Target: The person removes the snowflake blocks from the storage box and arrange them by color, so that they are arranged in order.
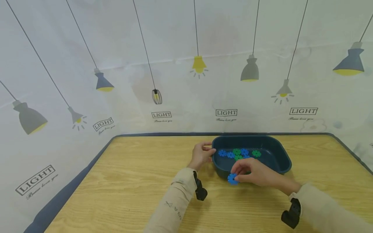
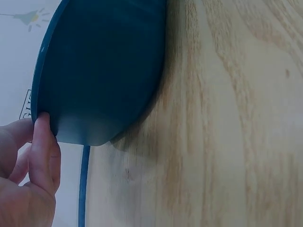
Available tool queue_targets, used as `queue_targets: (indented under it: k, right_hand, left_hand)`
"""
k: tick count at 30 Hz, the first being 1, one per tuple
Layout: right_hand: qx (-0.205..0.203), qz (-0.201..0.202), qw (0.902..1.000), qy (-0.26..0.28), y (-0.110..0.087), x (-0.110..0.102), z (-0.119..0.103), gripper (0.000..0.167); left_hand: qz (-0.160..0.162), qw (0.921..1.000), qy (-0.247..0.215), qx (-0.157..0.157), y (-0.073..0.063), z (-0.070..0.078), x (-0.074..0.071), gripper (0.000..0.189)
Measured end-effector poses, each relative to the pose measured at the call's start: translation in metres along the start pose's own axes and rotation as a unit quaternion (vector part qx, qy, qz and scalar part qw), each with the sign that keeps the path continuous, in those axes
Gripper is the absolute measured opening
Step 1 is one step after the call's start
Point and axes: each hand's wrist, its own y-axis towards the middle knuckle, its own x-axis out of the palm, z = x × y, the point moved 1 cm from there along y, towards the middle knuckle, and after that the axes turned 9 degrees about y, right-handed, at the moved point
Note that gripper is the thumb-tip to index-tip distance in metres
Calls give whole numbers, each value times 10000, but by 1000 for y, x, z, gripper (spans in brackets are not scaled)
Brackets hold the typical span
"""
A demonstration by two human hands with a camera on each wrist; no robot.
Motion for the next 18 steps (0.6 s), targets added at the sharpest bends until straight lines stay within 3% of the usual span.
queue_targets:
  k: [7,13,18]
  right_hand:
    - [-8,-253,9995,175,4,23,12,11]
    - [293,-142,9993,-186,7,37,25,8]
    - [257,109,9978,-596,10,44,35,10]
  left_hand:
    - [-27,10000,28,15,1,3,-1,33]
    - [-19,10000,47,16,-1,4,-2,33]
    - [-90,10000,23,32,-1,3,-2,35]
